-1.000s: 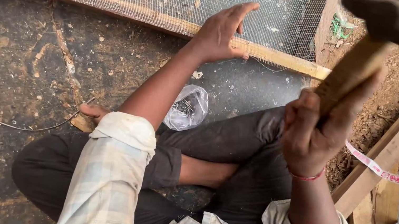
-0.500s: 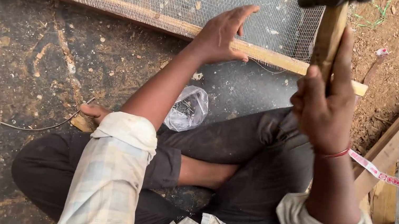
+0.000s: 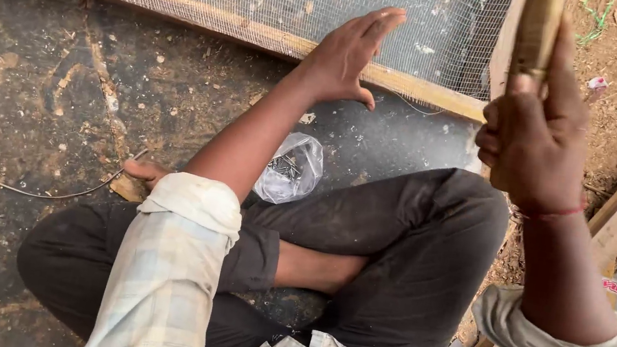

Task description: Attaching wire mesh to a wooden frame using a hammer and small nails or staples.

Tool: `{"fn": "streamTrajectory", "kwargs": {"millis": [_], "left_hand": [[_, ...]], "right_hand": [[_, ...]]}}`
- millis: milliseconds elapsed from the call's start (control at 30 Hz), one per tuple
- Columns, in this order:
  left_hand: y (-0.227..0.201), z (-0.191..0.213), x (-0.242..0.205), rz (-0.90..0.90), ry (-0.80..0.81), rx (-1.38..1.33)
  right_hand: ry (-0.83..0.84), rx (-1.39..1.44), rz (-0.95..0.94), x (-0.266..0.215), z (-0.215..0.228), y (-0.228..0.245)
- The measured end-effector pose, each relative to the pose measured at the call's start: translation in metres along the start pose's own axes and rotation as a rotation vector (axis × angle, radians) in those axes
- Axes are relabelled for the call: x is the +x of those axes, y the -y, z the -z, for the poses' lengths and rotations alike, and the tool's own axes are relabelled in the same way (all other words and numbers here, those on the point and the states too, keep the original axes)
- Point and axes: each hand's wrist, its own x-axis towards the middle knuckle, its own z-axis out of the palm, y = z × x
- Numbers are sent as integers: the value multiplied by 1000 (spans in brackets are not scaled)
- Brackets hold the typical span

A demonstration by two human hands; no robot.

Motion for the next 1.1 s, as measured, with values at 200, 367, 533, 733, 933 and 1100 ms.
{"fn": "streamTrajectory", "kwargs": {"millis": [200,367,533,733,933,1100], "left_hand": [[-2,0,-2,17,-4,-4],[2,2,0,-13,-16,-11],[-3,10,0,80,104,-87],[6,-1,-12,-60,-78,60],[1,-5,-7,-58,-32,-17],[3,8,-1,-92,-87,11]], "right_hand": [[201,-245,-666,6,-29,-8],[130,-2,-236,-14,11,-22],[111,-358,335,5,32,-80],[393,-1038,493,13,13,-58],[127,-421,308,13,50,-111],[471,-1173,-35,31,32,-52]]}}
